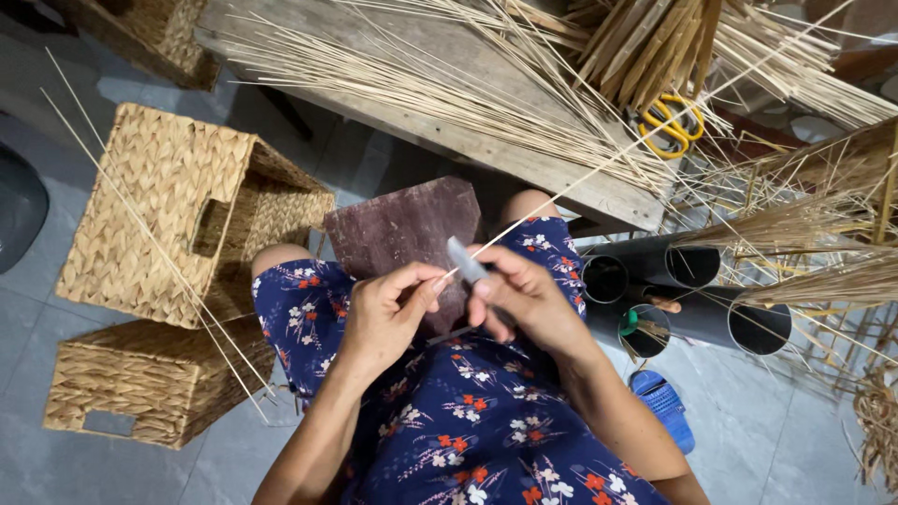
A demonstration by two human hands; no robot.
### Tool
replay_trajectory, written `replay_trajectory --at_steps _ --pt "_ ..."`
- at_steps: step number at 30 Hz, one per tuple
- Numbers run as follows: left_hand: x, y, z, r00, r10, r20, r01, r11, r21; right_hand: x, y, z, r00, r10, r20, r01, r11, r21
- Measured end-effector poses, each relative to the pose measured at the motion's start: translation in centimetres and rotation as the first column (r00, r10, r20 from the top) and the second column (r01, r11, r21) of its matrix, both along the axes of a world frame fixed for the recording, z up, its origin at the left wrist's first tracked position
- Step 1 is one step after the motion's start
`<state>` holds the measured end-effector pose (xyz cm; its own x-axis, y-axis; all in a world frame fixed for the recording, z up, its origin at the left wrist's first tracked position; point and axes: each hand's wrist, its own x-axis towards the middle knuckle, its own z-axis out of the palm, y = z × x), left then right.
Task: The person sits at a workbench and repeatedly picks up thin wooden sticks, then uses a knife to scrape and sharpen each stick against a wooden block. Finished sticks are placed into a woven basket. The process is repeated for multiple sticks.
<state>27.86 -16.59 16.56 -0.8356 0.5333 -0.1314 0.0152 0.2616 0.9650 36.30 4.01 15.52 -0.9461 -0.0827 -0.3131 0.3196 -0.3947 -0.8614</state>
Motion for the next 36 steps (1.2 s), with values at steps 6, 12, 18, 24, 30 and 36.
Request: replay_trajectory --at_steps 6,12,18,24,30,36 --pt "-0.3 -1.4 0.3 0.999 -0.029 -0.022 0.028 0.999 -0.039 -0.2 3.1 0.8 0.982 -0.180 -0.058 0.180 0.984 -0.006" --pt "-0.4 -0.7 0.7 0.994 -0.022 -0.109 0.024 1.000 0.012 -0.1 0.9 1.3 0.998 -0.058 -0.011 0.059 0.997 0.046" --pt "-0.4 -0.3 1.0 0.998 -0.006 -0.065 0.009 0.999 0.044 -0.3 -0.8 1.2 0.998 0.054 -0.020 -0.054 0.998 0.018" --pt "0.0 0.0 0.8 0.999 0.027 -0.038 -0.025 0.999 0.044 -0.3 -1.0 1.2 0.995 0.093 -0.030 -0.092 0.995 0.030" --pt "0.1 -0.2 1.0 0.999 0.025 -0.024 -0.023 0.998 0.062 -0.1 -0.8 0.6 0.999 0.052 -0.014 -0.053 0.998 -0.042" --pt "-0.1 -1.3 0.8 1.000 0.016 -0.010 -0.016 1.000 0.019 0.0 1.6 0.8 0.987 -0.159 0.000 0.158 0.986 0.046"
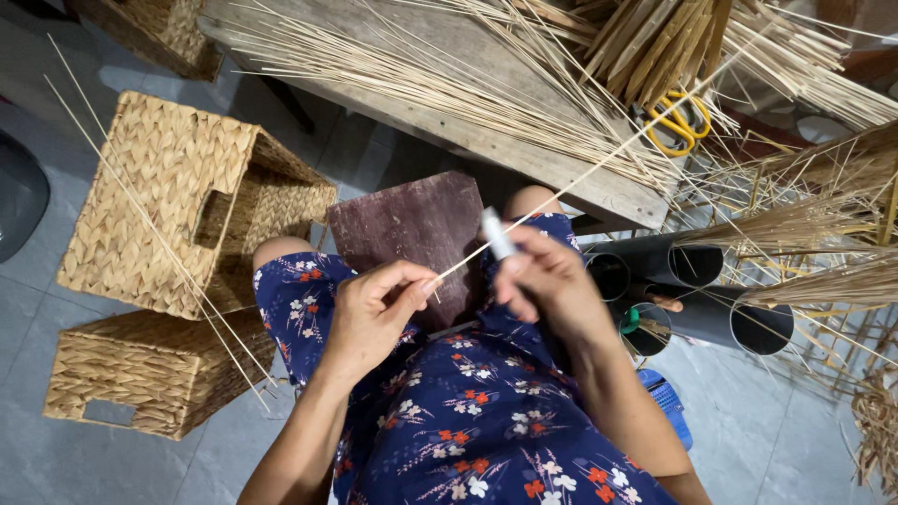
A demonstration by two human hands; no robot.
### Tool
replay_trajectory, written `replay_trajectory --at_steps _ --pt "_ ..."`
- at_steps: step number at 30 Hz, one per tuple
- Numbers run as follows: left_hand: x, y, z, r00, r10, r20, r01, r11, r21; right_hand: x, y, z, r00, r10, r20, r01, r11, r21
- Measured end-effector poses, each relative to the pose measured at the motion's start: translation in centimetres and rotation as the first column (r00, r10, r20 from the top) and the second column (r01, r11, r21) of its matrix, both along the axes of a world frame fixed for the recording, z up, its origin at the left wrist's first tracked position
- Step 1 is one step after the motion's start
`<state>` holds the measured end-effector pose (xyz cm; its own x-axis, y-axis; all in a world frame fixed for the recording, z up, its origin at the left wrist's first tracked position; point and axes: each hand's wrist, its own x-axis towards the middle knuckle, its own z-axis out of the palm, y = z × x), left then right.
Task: The person sits at a workbench and repeatedly picks up thin wooden sticks, then uses a knife to scrape and sharpen each stick against a wooden block. Finished sticks are placed into a woven basket. The process is repeated for multiple sticks.
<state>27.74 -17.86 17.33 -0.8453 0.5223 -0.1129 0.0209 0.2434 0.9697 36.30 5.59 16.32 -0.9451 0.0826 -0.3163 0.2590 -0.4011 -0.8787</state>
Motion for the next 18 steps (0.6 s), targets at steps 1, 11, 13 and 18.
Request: replay_trajectory --at_steps 1,11,13,18 --pt "0.0 -0.3 0.0 1.000 -0.012 -0.001 0.012 1.000 0.006 0.0 1.0 0.3 0.999 -0.020 -0.033 0.020 1.000 0.001" --pt "0.0 -0.4 0.2 0.999 -0.019 0.051 0.020 1.000 -0.021 -0.4 -0.7 0.8 0.995 0.092 -0.043 -0.096 0.990 -0.103" --pt "-0.1 -0.8 0.3 0.999 -0.031 0.040 0.031 0.999 -0.016 -0.6 -0.1 0.7 1.000 0.021 -0.021 -0.022 0.998 -0.063" --pt "-0.5 -2.9 0.0 0.999 -0.047 0.019 0.048 0.998 -0.040 0.0 3.2 0.1 0.987 -0.157 -0.047 0.159 0.986 0.048"
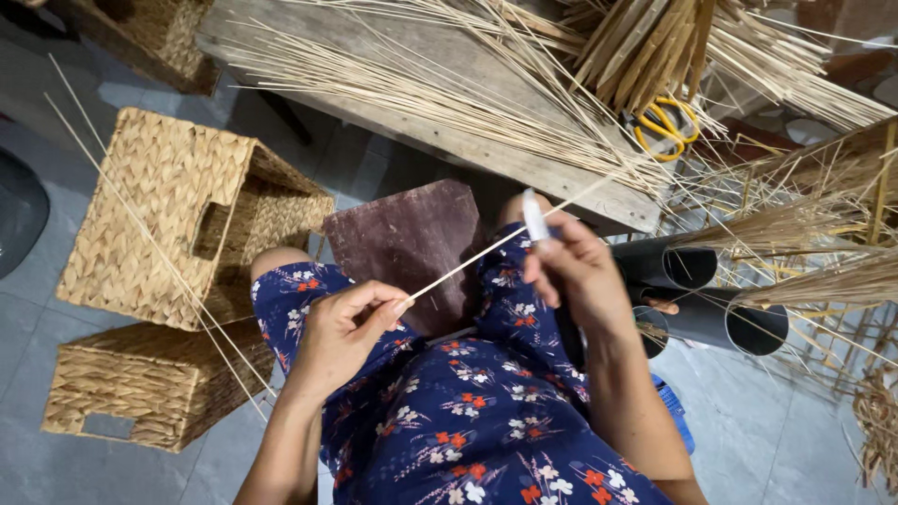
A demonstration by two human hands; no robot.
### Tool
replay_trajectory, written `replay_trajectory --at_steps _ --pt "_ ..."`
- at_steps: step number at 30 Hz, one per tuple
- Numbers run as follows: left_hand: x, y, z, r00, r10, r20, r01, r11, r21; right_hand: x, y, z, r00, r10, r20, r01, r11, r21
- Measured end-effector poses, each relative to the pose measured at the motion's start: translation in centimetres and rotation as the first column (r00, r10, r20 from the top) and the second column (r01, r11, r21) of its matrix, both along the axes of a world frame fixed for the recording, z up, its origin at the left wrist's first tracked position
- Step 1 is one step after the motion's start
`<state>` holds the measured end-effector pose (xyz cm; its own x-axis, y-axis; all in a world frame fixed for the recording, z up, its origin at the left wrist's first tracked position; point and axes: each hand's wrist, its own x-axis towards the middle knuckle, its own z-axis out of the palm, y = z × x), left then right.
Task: The person sits at a workbench and repeatedly picks up thin wooden sticks, then uses a knife to scrape and sharpen each stick against a wooden block. Finished sticks are placed into a woven basket. The process is repeated for multiple sticks.
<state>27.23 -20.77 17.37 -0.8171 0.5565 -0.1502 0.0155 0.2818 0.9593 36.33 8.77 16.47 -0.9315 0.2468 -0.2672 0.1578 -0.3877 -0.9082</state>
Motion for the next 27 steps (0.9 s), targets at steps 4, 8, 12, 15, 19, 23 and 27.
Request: replay_trajectory --at_steps 4,8,12,15,19,23,27 --pt "-0.2 -2.0 -0.5 0.998 -0.005 0.063 0.008 0.999 -0.037 0.8 3.0 -1.5 0.991 -0.137 0.000 0.137 0.988 0.068" --pt "-0.7 -5.4 -1.3 1.000 -0.012 0.000 0.012 0.997 -0.074 1.5 6.9 -3.9 0.960 -0.263 -0.102 0.264 0.965 -0.001" --pt "-1.0 -9.4 -2.5 0.987 0.155 0.040 -0.152 0.986 -0.070 2.1 10.4 -6.6 0.934 -0.340 -0.110 0.339 0.940 -0.021" --pt "-0.9 -12.8 -3.4 0.930 0.350 0.109 -0.341 0.936 -0.089 2.5 11.4 -8.2 0.933 -0.344 -0.108 0.343 0.939 -0.029" --pt "-1.3 -16.5 -5.5 0.754 0.651 0.089 -0.656 0.751 0.069 1.7 10.8 -8.8 0.942 -0.329 -0.069 0.330 0.944 0.003" --pt "-3.1 -19.5 -8.8 0.509 0.850 0.132 -0.860 0.507 0.049 0.5 7.9 -8.4 0.970 -0.245 -0.006 0.245 0.967 0.073" --pt "-4.4 -20.5 -13.4 0.382 0.918 0.111 -0.921 0.369 0.123 -0.5 4.5 -8.6 0.982 -0.168 0.084 0.161 0.983 0.089"
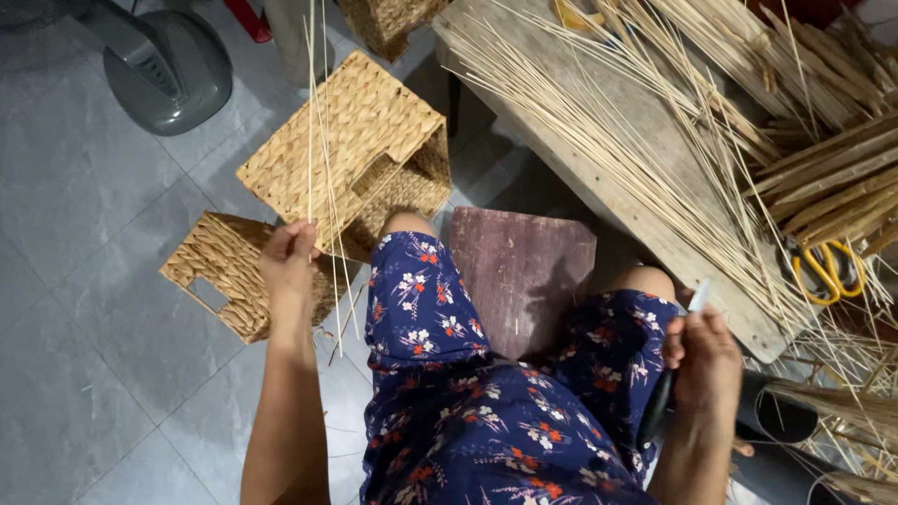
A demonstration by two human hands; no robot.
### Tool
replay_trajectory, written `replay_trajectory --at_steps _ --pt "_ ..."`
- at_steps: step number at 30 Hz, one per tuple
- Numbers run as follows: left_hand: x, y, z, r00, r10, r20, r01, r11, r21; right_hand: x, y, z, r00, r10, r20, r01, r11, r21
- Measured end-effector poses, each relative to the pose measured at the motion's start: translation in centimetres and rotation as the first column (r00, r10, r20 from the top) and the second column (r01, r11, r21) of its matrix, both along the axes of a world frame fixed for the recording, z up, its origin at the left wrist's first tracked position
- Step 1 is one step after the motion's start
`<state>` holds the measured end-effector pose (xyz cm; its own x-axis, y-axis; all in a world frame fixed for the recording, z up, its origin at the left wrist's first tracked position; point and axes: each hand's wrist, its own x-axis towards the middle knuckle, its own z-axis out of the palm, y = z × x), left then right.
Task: The person sits at a workbench and repeatedly picks up thin wooden sticks, then uses a knife to scrape and sharpen each stick against a wooden block. Finished sticks are placed into a woven basket. The process is repeated for multiple sticks.
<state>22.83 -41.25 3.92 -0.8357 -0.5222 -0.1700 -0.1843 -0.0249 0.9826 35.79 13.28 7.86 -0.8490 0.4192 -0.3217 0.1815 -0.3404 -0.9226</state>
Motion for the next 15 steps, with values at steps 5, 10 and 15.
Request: replay_trajectory --at_steps 5,10,15 --pt "-1.4 0.0 -3.9 0.995 0.103 -0.019 -0.102 0.994 0.025 0.0 -1.5 -1.2 0.996 0.057 0.064 -0.054 0.998 -0.042" --pt "-0.9 0.6 -3.9 0.995 0.092 0.044 -0.083 0.979 -0.186 0.1 -1.6 -3.2 0.992 0.071 0.107 -0.063 0.995 -0.079" --pt "-0.3 0.2 -3.5 0.998 0.045 0.038 -0.025 0.905 -0.424 0.1 -1.6 -4.6 0.984 0.118 0.131 -0.107 0.990 -0.090"
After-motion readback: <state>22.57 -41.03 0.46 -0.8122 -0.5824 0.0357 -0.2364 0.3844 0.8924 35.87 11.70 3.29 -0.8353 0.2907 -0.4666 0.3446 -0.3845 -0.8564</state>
